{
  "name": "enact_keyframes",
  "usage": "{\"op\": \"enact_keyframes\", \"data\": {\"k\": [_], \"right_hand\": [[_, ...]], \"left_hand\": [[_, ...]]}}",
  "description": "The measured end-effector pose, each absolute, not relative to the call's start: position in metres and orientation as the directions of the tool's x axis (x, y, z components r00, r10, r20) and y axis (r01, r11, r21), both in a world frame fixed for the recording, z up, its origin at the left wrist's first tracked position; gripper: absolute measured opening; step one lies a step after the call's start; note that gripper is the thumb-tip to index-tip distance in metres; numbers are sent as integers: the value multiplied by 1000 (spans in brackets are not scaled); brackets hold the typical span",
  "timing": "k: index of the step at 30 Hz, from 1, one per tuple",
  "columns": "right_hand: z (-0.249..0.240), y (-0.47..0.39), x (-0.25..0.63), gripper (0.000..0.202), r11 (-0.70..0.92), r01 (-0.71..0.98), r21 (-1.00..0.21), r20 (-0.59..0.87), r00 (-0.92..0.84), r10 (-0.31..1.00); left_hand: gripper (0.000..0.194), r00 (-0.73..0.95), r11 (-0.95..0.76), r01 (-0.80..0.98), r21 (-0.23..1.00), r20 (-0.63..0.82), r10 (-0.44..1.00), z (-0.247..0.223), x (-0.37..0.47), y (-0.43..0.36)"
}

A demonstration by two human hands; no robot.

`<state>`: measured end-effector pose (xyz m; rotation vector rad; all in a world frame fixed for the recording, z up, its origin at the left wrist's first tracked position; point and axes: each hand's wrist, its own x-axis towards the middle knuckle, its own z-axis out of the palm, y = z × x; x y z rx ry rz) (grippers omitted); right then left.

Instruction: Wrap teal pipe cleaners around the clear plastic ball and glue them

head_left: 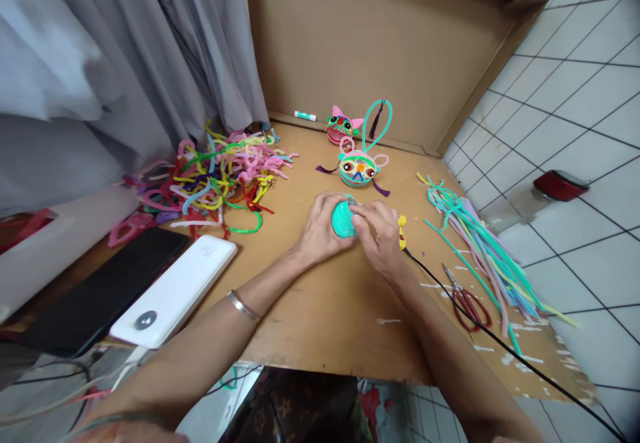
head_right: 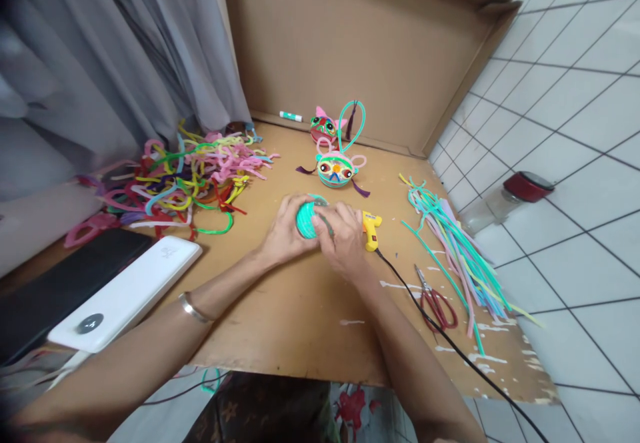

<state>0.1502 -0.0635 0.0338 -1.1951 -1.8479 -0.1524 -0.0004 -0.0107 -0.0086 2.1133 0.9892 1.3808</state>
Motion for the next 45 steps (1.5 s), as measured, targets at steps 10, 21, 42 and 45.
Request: {"op": "enact_keyframes", "data": {"k": [10, 21, 42, 45], "right_hand": [[23, -40, 170, 48, 328, 230, -916, 399, 440, 804], [14, -38, 159, 42, 347, -4, -938, 330, 295, 897], [-4, -36, 167, 22, 353, 383, -853, 478, 304, 824], [4, -42, 164, 20, 379, 449, -809, 538, 306, 786]], "left_hand": [[87, 393, -92, -452, 888, 291, 872, 5, -13, 1], [90, 510, -37, -442, 896, 285, 812, 5, -13, -3], [79, 536, -458, 16, 889, 379, 754, 2, -23, 3], [79, 517, -556, 58, 829, 452, 727, 2, -20, 1]]}}
